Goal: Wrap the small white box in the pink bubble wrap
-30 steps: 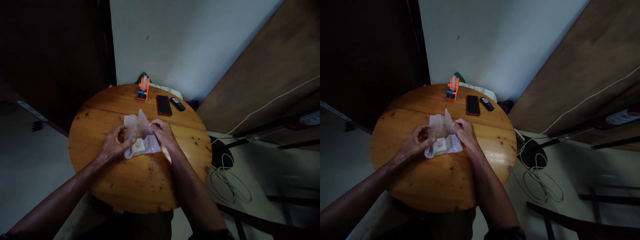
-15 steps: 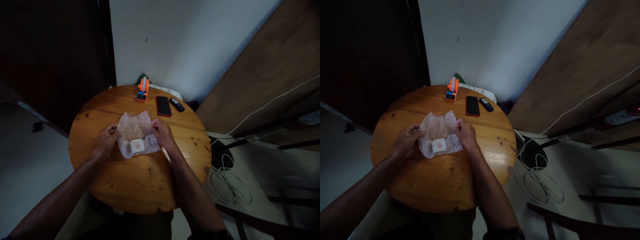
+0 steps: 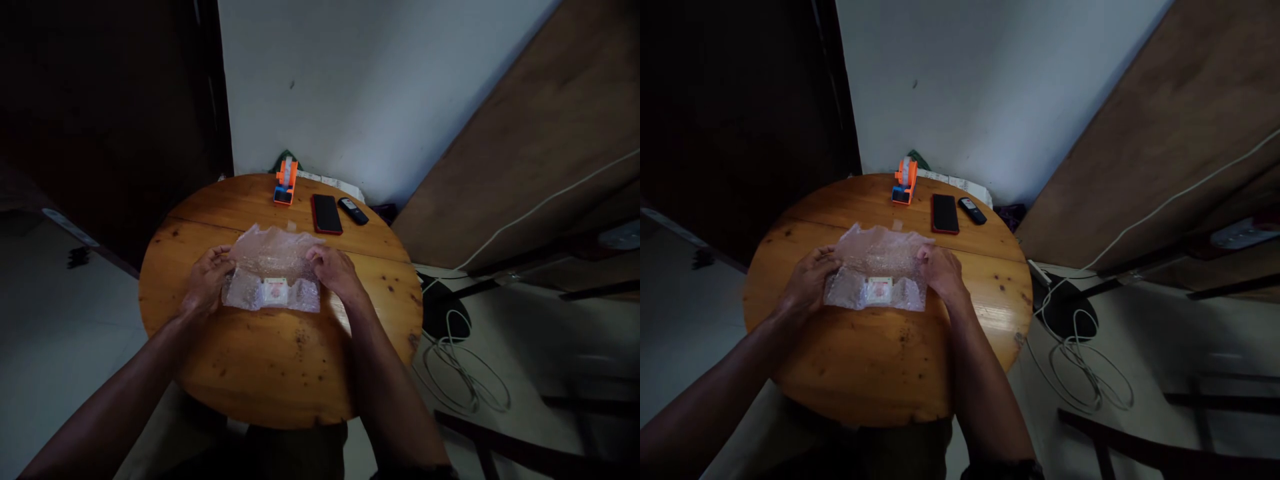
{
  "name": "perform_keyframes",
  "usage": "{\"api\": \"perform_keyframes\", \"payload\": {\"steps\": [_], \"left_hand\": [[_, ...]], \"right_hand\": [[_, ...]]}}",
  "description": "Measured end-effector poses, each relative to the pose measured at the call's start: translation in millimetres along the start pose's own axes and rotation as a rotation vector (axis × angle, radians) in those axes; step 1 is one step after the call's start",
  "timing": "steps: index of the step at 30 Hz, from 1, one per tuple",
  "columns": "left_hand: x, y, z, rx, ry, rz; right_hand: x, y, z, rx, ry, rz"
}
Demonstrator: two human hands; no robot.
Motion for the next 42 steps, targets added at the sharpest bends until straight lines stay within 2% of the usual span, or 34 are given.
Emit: {"api": "perform_keyframes", "payload": {"steps": [5, 9, 17, 20, 22, 23, 25, 28, 31, 34, 37, 40, 42], "left_hand": [[1.2, 2.6, 1.2, 0.006, 0.007, 0.006], [2.6, 1.0, -3.5, -0.041, 0.019, -0.004], [3.5, 9.0, -4.9, -0.110, 0.038, -0.051], [14.9, 9.1, -10.9, -0.241, 0.130, -0.154], [23.7, 0.4, -22.2, -0.373, 0.258, -0.224], [25.0, -5.4, -28.8, -0.429, 0.349, -0.223], [16.0, -17.0, -40.8, -0.515, 0.575, -0.093], [-15.0, -35.0, -53.1, -0.652, 0.817, 0.268], [-42.7, -41.7, -55.7, -0.711, 0.987, 0.539], [-57.1, -38.6, -55.2, -0.751, 1.161, 0.677], [-57.9, -42.6, -58.4, -0.805, 1.281, 0.714], [-56.2, -69.1, -54.6, -0.843, 1.317, 0.825], [-56.3, -96.6, -42.8, -0.856, 1.342, 0.969]], "right_hand": [[-1.7, 1.9, -1.7, -0.020, -0.037, 0.028], [-4.3, 2.2, -2.0, -0.010, -0.039, 0.054], [5.5, 0.0, 1.7, -0.013, -0.053, -0.049], [6.2, 0.4, 1.3, -0.010, -0.052, -0.065], [4.8, 1.2, -0.1, -0.018, -0.064, -0.059], [3.6, 1.6, -0.7, -0.020, -0.073, -0.052], [1.2, 2.7, -1.5, -0.019, -0.090, -0.042], [-2.2, 4.6, -2.7, -0.014, -0.093, -0.032], [-4.4, 6.3, -4.5, -0.013, -0.075, -0.029], [-5.4, 7.2, -5.6, -0.012, -0.067, -0.020], [-4.9, 7.0, -5.8, -0.014, -0.063, -0.012], [-4.9, 6.3, -4.8, -0.012, -0.084, 0.005], [-4.6, 5.5, -4.1, -0.014, -0.116, 0.007]]}}
Point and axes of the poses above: each hand's wrist, its own y-axis towards the middle knuckle, its own x-axis out of the back of the hand, z = x × y, the point moved 7 cm from there along y, towards the middle knuckle, and after that the axes turned 5 degrees about y, right-handed, at the moved point
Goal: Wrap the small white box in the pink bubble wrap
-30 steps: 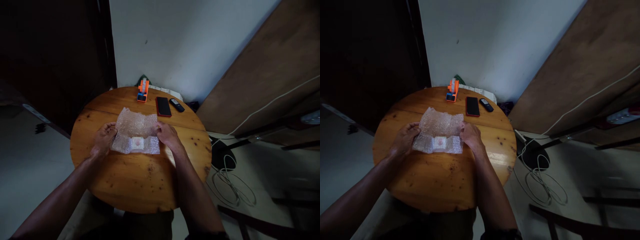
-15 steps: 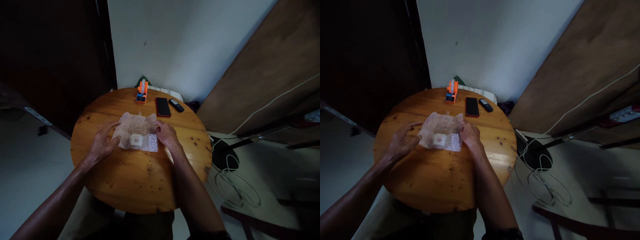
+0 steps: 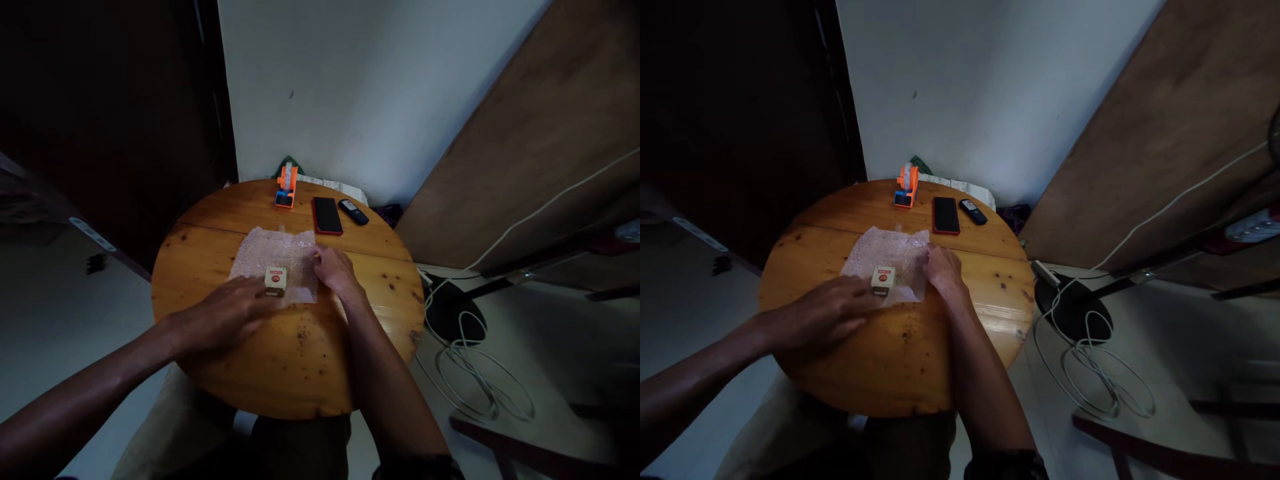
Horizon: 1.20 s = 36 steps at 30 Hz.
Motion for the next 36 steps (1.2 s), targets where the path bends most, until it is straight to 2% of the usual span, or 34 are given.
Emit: {"api": "perform_keyframes", "payload": {"steps": [2, 4, 7, 10, 14, 17, 20, 24, 30, 36], "left_hand": [[-17.9, -10.0, -20.5, -0.047, 0.000, 0.119], [-30.2, -18.1, -29.4, -0.021, 0.008, 0.190], [-30.6, -25.3, -30.9, -0.017, -0.064, 0.216], [-12.2, -23.2, -15.3, 0.042, -0.217, 0.128], [17.3, -11.5, 27.7, 0.262, -0.316, -0.244], [11.0, -1.1, 51.4, 0.365, -0.363, -0.379], [-11.5, 8.9, 61.2, 0.392, -0.443, -0.363], [-35.3, 15.6, 62.8, 0.375, -0.475, -0.315], [-42.9, 17.4, 62.1, 0.380, -0.312, -0.392], [-46.3, 18.8, 58.9, 0.381, -0.222, -0.338]], "right_hand": [[1.3, -1.1, 1.0, 0.001, -0.030, -0.006], [3.2, -2.7, 2.6, 0.009, -0.050, -0.013], [6.6, -5.4, 5.4, 0.027, -0.053, -0.028], [8.6, -8.3, 13.0, 0.112, 0.042, -0.057], [7.9, -15.1, 34.3, 0.382, 0.390, -0.051], [5.7, -22.1, 47.7, 0.518, 0.567, 0.030], [0.4, -28.7, 57.4, 0.574, 0.532, 0.134], [-10.9, -33.2, 64.0, 0.574, 0.392, 0.216], [-21.4, -34.9, 69.7, 0.597, 0.259, 0.208], [-20.7, -34.8, 69.4, 0.611, 0.254, 0.204]]}}
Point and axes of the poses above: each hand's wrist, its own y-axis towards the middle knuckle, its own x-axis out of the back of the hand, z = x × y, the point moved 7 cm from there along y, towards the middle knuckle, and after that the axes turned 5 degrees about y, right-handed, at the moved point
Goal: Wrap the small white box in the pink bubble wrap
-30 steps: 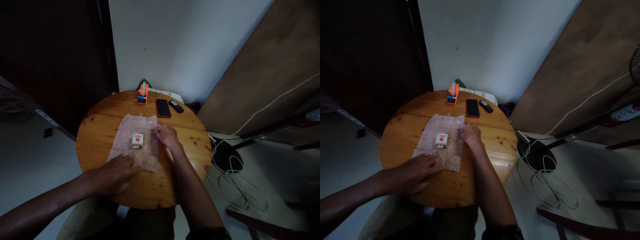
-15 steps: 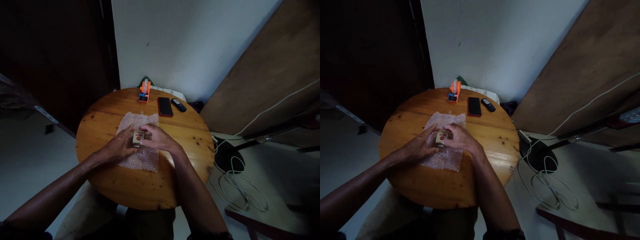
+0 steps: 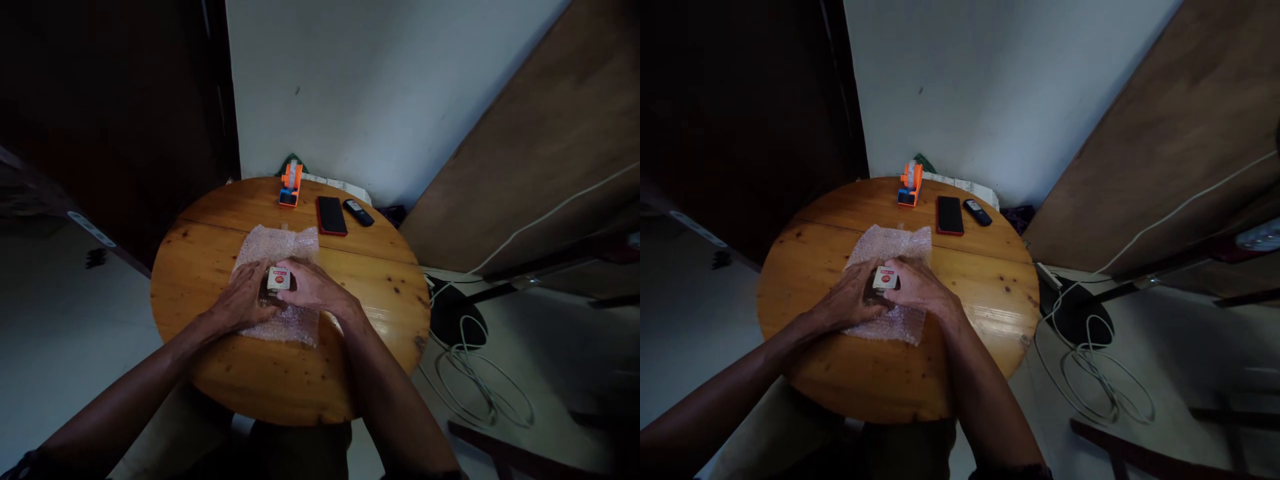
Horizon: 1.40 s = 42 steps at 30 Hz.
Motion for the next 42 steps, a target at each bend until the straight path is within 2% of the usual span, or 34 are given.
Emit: {"api": "perform_keyframes", "payload": {"steps": [6, 12, 42], "left_hand": [[-0.9, -0.7, 3.7, 0.028, 0.032, 0.009], [-3.5, -1.7, -0.2, 0.000, 0.103, 0.014], [-4.8, -1.7, 0.7, -0.047, 0.249, 0.057]], "right_hand": [[13.7, -1.9, -17.4, -0.143, 0.007, -0.066], [24.2, -5.8, -29.0, -0.204, 0.001, -0.101], [22.3, -5.8, -35.5, -0.160, -0.042, -0.049]]}}
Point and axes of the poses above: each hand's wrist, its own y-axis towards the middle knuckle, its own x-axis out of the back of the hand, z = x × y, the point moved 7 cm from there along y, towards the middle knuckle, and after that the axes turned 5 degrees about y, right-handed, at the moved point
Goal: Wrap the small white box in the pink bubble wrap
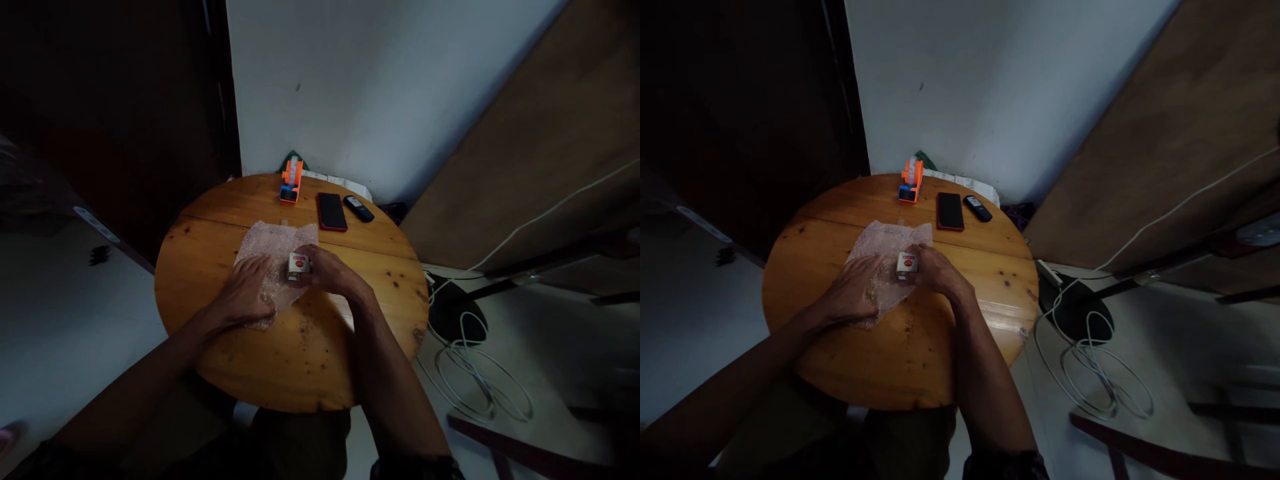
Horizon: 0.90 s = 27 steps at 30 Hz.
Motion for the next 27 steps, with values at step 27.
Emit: {"api": "perform_keyframes", "payload": {"steps": [27], "left_hand": [[0.2, -7.5, -35.7, 0.021, -0.005, -0.019]], "right_hand": [[3.5, -0.6, -1.7, -0.022, 0.033, -0.026]]}}
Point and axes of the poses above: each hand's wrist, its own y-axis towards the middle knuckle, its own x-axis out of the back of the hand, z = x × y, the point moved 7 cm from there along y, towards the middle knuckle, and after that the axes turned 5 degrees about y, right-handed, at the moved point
